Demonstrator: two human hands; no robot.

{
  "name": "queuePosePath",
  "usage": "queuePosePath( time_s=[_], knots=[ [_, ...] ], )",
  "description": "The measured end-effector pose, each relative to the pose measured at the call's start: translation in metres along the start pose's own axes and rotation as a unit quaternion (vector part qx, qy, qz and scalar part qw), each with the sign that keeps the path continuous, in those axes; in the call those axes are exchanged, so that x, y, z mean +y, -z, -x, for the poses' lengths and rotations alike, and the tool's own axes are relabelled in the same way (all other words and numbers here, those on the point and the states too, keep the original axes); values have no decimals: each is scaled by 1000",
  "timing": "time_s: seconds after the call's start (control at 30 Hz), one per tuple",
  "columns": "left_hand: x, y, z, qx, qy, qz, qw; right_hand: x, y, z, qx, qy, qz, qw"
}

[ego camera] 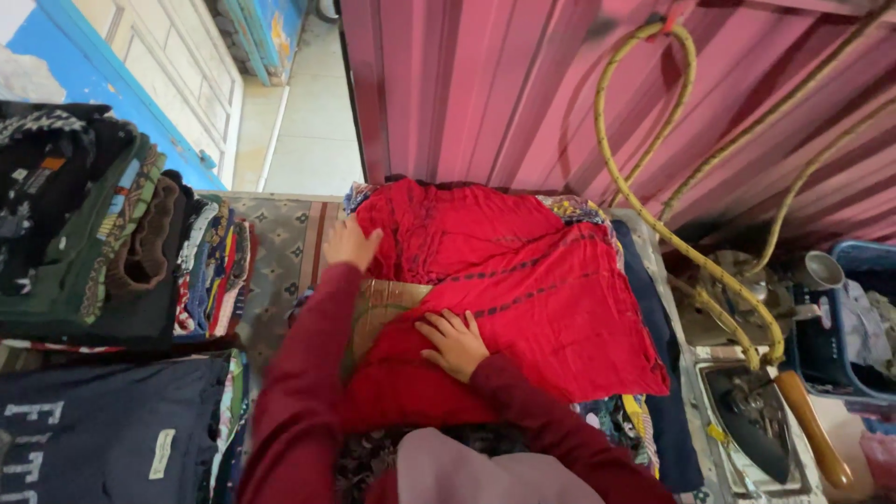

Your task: The person folds a red patterned cloth and a dark patterned cloth on a table using a cardboard piece as a guide. They smooth the fabric, fold it into neat rectangles, and place the folded items onto a stack.

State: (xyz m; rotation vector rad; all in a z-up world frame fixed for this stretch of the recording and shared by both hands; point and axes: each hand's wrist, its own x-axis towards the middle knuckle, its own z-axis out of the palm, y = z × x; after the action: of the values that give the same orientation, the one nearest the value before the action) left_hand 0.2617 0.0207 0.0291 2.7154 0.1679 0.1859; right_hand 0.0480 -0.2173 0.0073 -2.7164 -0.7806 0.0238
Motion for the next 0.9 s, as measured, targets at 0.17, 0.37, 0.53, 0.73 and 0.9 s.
queuePosePath(
  time_s=[0.17,0.37,0.53,0.73,0.9],
  knots=[
    [24,-20,-59,-16,34,7,999,-5,5,-2,-1,-12,6,1000],
    [52,-44,-44,-22,-66,286,956,-8,-7,1,30,-16,18,999],
    [48,85,100,-232,-214,474,822,-11,0,-2,63,-12,23,998],
    [-34,74,206,-316,-308,122,889,-11,6,1,-128,-69,52,988],
    [-19,78,260,-143,-228,75,960,8,-1,6,-213,-51,77,973]
  ],
)
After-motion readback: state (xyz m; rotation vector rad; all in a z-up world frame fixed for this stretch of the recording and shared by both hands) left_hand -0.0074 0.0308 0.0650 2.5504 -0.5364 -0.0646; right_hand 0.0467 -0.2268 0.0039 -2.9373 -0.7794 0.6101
